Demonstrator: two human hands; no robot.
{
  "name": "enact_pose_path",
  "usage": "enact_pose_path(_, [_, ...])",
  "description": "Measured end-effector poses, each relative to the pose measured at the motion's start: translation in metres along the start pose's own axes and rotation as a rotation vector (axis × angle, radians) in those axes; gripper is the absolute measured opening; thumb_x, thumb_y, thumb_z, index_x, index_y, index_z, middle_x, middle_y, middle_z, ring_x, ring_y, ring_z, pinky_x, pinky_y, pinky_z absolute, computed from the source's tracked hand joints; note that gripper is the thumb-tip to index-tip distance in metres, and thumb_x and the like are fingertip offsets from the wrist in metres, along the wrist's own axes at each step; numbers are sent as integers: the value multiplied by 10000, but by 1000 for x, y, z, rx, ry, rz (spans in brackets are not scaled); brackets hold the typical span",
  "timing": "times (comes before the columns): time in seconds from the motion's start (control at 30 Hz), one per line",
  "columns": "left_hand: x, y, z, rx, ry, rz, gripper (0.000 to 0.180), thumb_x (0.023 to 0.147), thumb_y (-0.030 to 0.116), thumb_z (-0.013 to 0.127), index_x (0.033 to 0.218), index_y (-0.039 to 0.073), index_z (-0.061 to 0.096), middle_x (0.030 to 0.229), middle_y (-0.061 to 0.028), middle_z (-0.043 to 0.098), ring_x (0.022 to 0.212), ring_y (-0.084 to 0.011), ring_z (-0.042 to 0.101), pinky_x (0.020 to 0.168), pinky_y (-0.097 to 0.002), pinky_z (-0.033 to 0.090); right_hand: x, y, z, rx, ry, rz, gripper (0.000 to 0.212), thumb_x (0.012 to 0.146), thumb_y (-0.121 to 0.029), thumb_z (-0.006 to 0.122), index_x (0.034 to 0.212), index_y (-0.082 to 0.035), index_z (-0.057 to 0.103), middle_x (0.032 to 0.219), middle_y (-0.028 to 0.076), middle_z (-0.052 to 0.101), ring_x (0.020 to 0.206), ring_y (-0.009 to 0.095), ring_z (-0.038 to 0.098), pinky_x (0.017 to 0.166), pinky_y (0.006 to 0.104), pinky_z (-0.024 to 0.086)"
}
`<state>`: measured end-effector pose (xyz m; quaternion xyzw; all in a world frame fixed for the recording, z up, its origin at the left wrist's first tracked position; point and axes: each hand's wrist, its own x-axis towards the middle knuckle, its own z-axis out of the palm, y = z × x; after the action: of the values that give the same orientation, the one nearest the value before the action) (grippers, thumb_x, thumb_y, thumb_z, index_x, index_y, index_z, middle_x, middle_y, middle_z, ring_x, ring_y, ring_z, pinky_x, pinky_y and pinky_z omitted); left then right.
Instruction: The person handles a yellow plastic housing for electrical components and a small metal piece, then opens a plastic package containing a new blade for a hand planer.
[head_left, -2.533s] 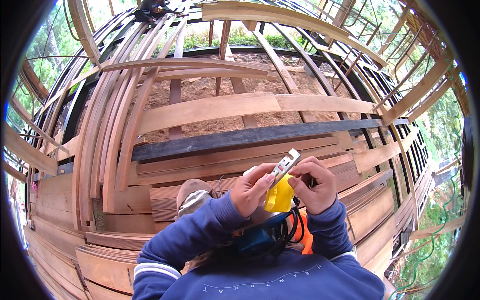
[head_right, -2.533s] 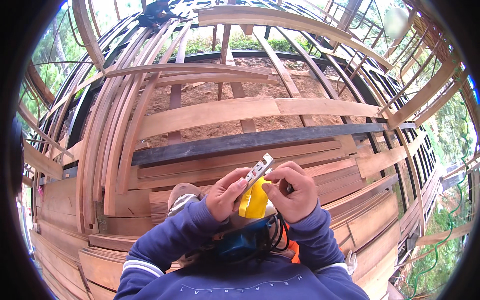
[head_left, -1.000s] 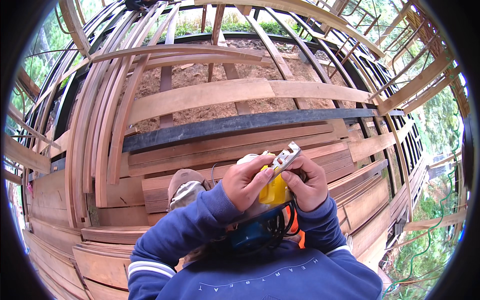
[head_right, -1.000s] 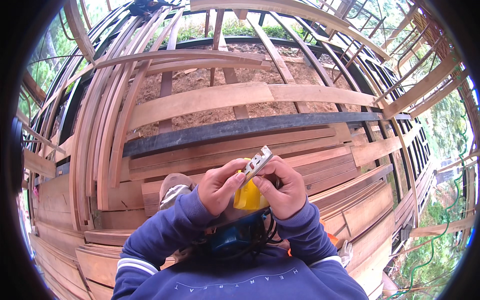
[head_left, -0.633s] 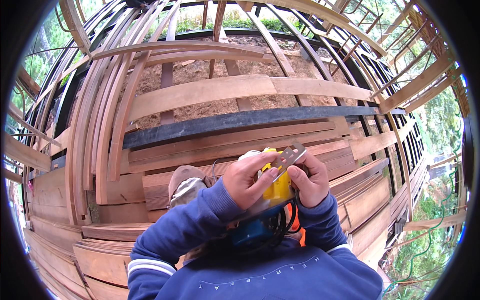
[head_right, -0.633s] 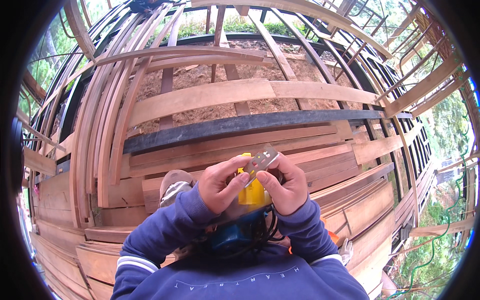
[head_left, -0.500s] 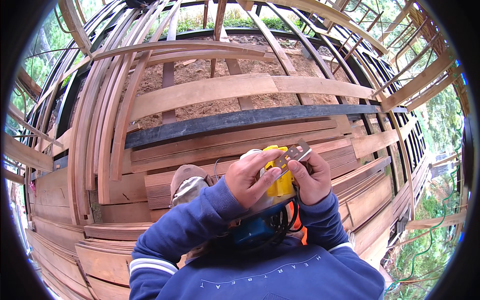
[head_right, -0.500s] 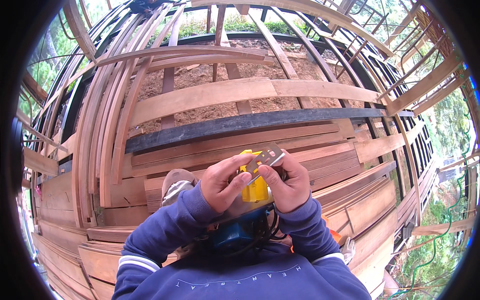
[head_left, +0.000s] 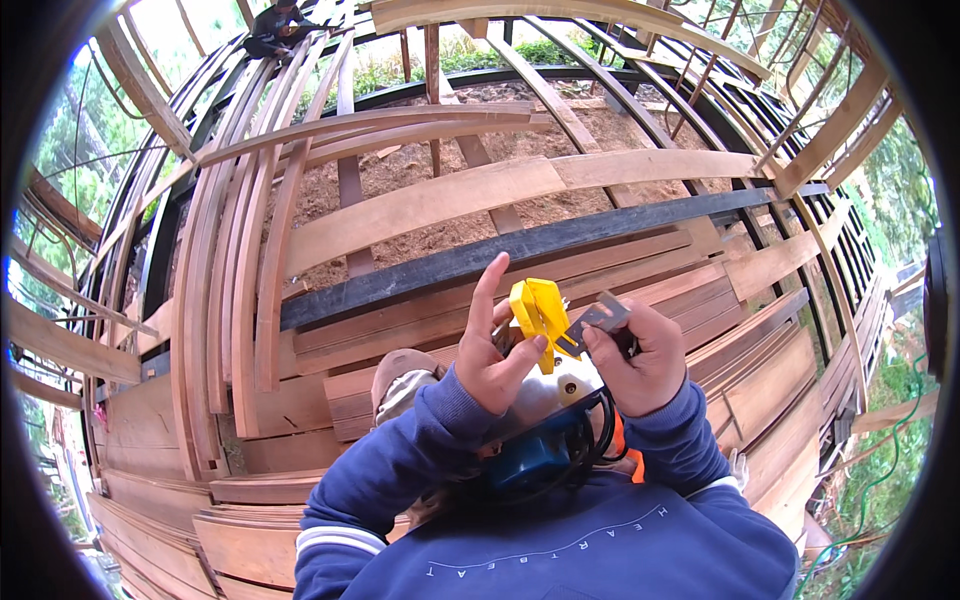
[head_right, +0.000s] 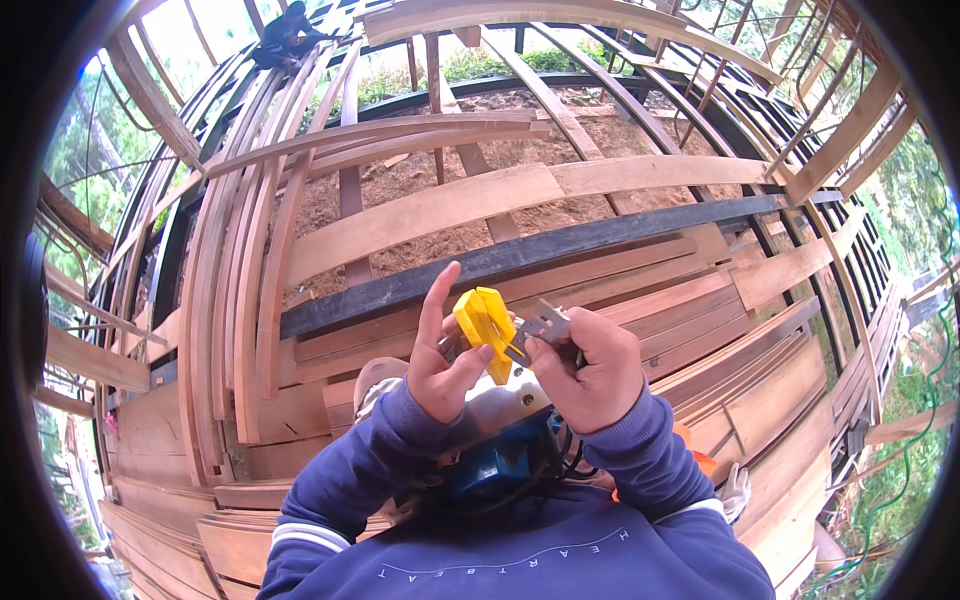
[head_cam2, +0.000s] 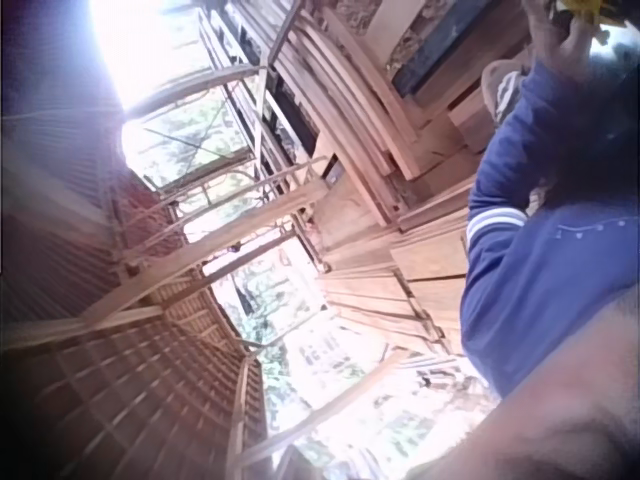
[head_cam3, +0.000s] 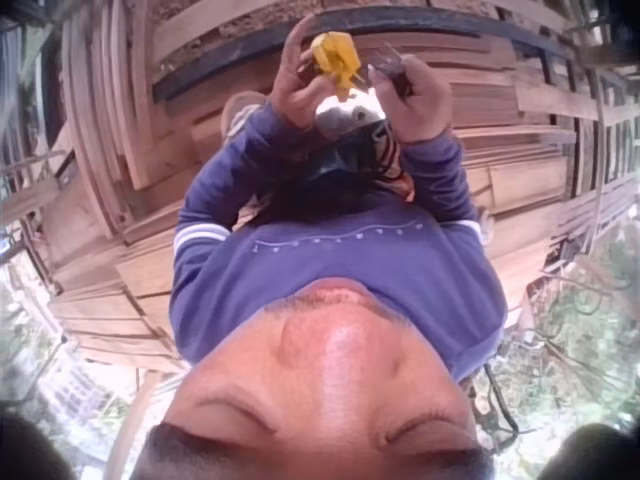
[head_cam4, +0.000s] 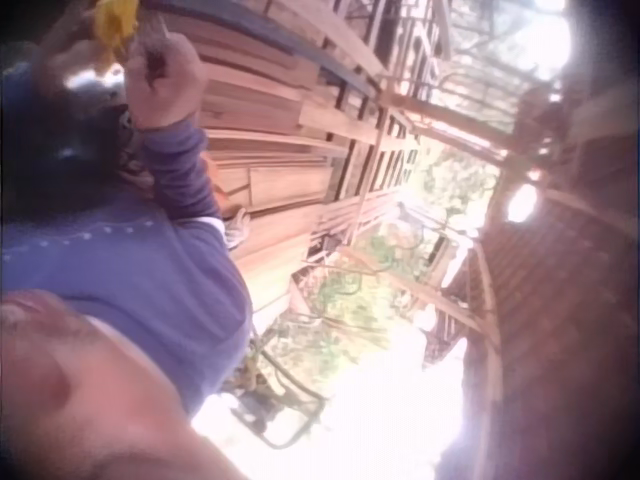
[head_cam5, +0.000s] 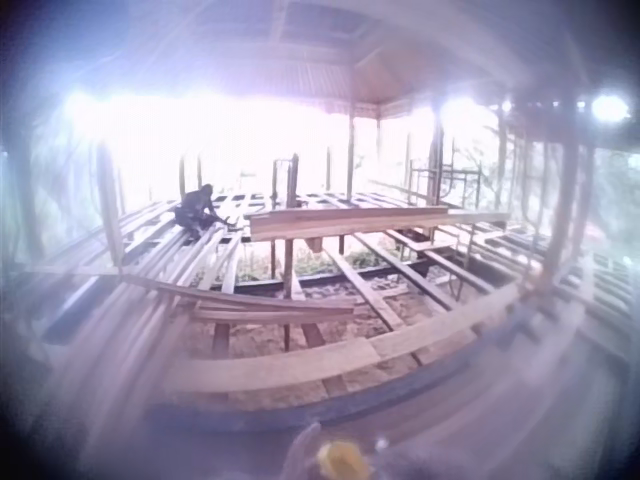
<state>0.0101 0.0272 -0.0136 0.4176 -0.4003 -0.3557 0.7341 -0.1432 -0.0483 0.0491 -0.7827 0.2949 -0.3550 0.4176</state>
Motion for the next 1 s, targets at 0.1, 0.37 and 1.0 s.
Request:
enact_pose_path(0.1, [0, 5, -8, -94, -55, -158, 647, 849, -15, 521, 1453, 66, 304, 988, -75, 629, 643, -33, 512, 539, -183, 417, 2, 2, -4, -207, -11, -107, 103, 781, -30, 687, 779, -12, 585, 632, 75, 534, 521, 178, 542, 501, 285, 429])
enact_pose_path(0.37, [0, -4, -16, -413, -38, -319, 527, 833, -6, 488, 1339, 82, 366, 907, -59, 599, 552, -54, 469, 463, -181, 358, 14, 0, -3, -405, 87, -314, 132, 736, -50, 717, 765, -38, 588, 707, 93, 563, 578, 277, 596, 519, 349, 484])
enact_pose_path(1.0, [-1, -2, -9, -96, -68, -232, 486, 910, 26, 626, 1286, 71, 320, 917, -46, 604, 603, -56, 541, 498, -184, 441, 21, -3, 7, -464, -101, -371, 101, 804, -122, 681, 840, -37, 639, 785, 113, 607, 695, 298, 648, 615, 363, 545])
